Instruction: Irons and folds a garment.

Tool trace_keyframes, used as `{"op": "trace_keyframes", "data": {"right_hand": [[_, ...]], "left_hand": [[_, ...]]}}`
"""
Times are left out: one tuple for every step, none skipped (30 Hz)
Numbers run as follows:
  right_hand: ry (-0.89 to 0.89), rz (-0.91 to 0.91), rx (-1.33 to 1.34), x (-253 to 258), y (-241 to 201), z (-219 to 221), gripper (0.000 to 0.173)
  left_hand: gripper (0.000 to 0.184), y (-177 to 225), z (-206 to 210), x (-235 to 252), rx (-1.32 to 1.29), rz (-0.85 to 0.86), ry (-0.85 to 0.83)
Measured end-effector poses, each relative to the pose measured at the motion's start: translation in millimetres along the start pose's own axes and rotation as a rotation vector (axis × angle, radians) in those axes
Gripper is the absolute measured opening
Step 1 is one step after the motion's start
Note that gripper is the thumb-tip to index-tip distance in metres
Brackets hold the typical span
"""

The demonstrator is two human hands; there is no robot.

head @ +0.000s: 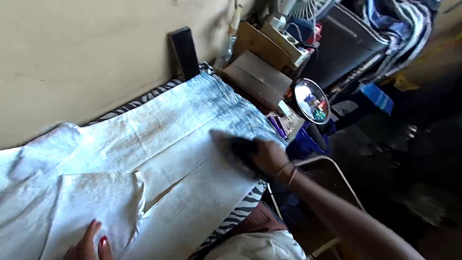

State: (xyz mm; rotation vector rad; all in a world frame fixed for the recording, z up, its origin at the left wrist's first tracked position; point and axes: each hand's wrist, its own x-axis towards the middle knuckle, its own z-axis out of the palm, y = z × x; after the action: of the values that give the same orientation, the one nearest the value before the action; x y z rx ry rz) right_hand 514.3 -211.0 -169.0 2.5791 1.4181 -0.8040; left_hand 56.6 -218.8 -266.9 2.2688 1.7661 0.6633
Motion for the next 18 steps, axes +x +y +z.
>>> {"op": "trace_keyframes", "data": {"right_hand": [[-0.099, -0.149, -0.06, -16.7, -39.9, 13.2, 0.039], [-0.14, -0.32, -0.1, -33.1, -77.4, 31.0, 0.037], [-0.118, -0.486, -0.116, -44.7, -109.6, 48.5, 0.033], [-0.076, -0.616, -0.12, -48.8, -136.0, 60.1, 0.03], [-0.085, -0.666, -0.129, -45.0, -158.3, 59.0, 0.031], [-0.135, -0.642, -0.149, -33.7, -174.9, 46.2, 0.035], [-0.155, -0.582, -0.165, -15.7, -182.4, 29.9, 0.038], [-0.135, -0.504, -0.168, 7.5, -180.4, 13.4, 0.039], [-0.08, -0.421, -0.161, 34.6, -169.5, -1.9, 0.037], [-0.007, -0.341, -0.149, 63.3, -151.9, -15.7, 0.034], [0.07, -0.256, -0.121, 90.2, -131.2, -29.9, 0.032], [0.157, -0.186, -0.08, 115.2, -109.0, -42.0, 0.031], [0.219, -0.128, -0.042, 134.2, -90.0, -52.3, 0.031], [0.249, -0.092, -0.025, 144.9, -76.6, -59.7, 0.033], [0.236, -0.092, -0.034, 145.2, -71.1, -62.0, 0.036], [0.18, -0.134, -0.07, 135.0, -74.8, -58.4, 0.044], [0.101, -0.215, -0.13, 117.3, -87.5, -50.5, 0.052], [0.028, -0.327, -0.213, 95.7, -106.3, -38.8, 0.056]], "left_hand": [[0.048, -7.9, -4.9, 12.3, -0.009, 0.024, -0.01], [0.052, -16.6, -6.1, 24.9, -0.001, 0.029, -0.026], [0.057, -24.9, -2.7, 36.7, 0.021, 0.016, -0.034], [0.062, -34.3, 4.5, 45.9, 0.059, -0.003, -0.033], [0.066, -45.4, 12.6, 53.0, 0.112, -0.02, -0.023], [0.069, -55.1, 18.2, 57.6, 0.163, -0.046, -0.01], [0.071, -62.7, 20.3, 58.8, 0.209, -0.071, 0.011], [0.072, -69.3, 20.6, 58.5, 0.236, -0.088, 0.027], [0.072, -75.6, 20.4, 57.2, 0.249, -0.106, 0.039], [0.072, -81.9, 18.9, 54.5, 0.251, -0.127, 0.05], [0.07, -88.2, 16.7, 53.1, 0.249, -0.142, 0.065], [0.068, -94.9, 13.3, 54.6, 0.249, -0.155, 0.077], [0.067, -100.5, 9.9, 59.2, 0.251, -0.158, 0.093], [0.065, -104.0, 7.3, 66.5, 0.261, -0.147, 0.116], [0.064, -105.7, 4.9, 75.9, 0.27, -0.135, 0.128], [0.064, -107.8, 2.6, 87.3, 0.27, -0.121, 0.131], [0.064, -113.0, 1.7, 99.9, 0.262, -0.113, 0.121], [0.064, -121.7, 2.1, 112.1, 0.255, -0.118, 0.114]]}}
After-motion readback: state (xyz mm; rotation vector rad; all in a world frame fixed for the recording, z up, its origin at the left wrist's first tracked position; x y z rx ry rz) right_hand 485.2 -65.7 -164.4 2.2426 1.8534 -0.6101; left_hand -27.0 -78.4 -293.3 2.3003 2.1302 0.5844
